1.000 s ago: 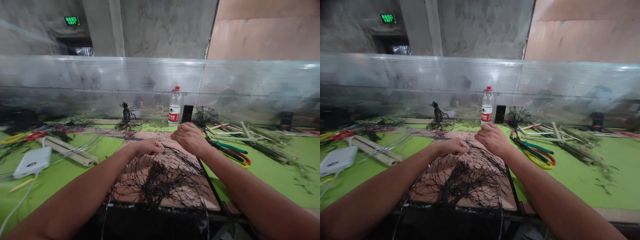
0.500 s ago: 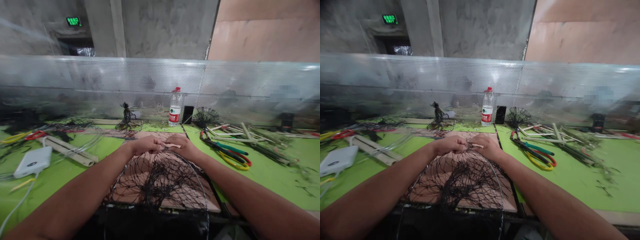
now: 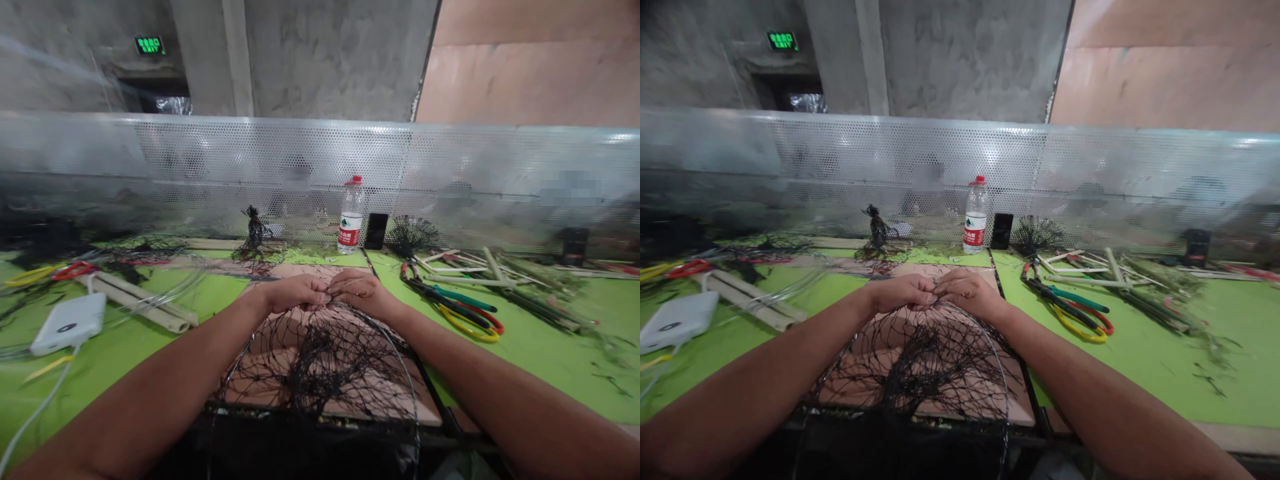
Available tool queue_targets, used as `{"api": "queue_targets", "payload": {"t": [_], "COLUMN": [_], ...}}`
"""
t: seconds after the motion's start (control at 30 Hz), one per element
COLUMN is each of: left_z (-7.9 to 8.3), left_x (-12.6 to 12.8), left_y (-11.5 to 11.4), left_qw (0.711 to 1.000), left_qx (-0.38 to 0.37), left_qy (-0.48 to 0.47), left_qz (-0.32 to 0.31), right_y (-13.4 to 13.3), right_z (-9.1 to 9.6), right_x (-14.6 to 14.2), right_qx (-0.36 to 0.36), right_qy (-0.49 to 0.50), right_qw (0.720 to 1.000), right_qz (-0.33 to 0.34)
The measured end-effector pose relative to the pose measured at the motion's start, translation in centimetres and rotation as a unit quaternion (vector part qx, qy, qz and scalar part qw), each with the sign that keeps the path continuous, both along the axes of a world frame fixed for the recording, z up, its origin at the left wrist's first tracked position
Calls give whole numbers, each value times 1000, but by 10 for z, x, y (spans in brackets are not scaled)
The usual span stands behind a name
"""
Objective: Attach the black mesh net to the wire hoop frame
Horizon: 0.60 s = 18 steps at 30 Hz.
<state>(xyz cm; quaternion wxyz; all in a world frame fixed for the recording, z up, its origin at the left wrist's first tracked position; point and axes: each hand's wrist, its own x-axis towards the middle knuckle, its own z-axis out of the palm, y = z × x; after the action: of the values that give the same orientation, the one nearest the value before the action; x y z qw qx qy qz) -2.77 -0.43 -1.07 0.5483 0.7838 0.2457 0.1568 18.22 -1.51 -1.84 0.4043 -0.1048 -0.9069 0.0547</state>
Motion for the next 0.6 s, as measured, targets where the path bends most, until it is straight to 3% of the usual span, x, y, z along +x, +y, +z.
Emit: {"api": "queue_targets", "payload": {"t": [0.6], "left_z": [4], "left_x": [1], "left_y": [-3], "left_qw": [1000], "left_qx": [7], "left_qy": [-7], "left_qz": [24], "right_y": [4], "right_z": [1], "right_x": [-2], "right_qx": [58], "right_qy": [5], "right_qw": [998], "right_qz": [-23]}}
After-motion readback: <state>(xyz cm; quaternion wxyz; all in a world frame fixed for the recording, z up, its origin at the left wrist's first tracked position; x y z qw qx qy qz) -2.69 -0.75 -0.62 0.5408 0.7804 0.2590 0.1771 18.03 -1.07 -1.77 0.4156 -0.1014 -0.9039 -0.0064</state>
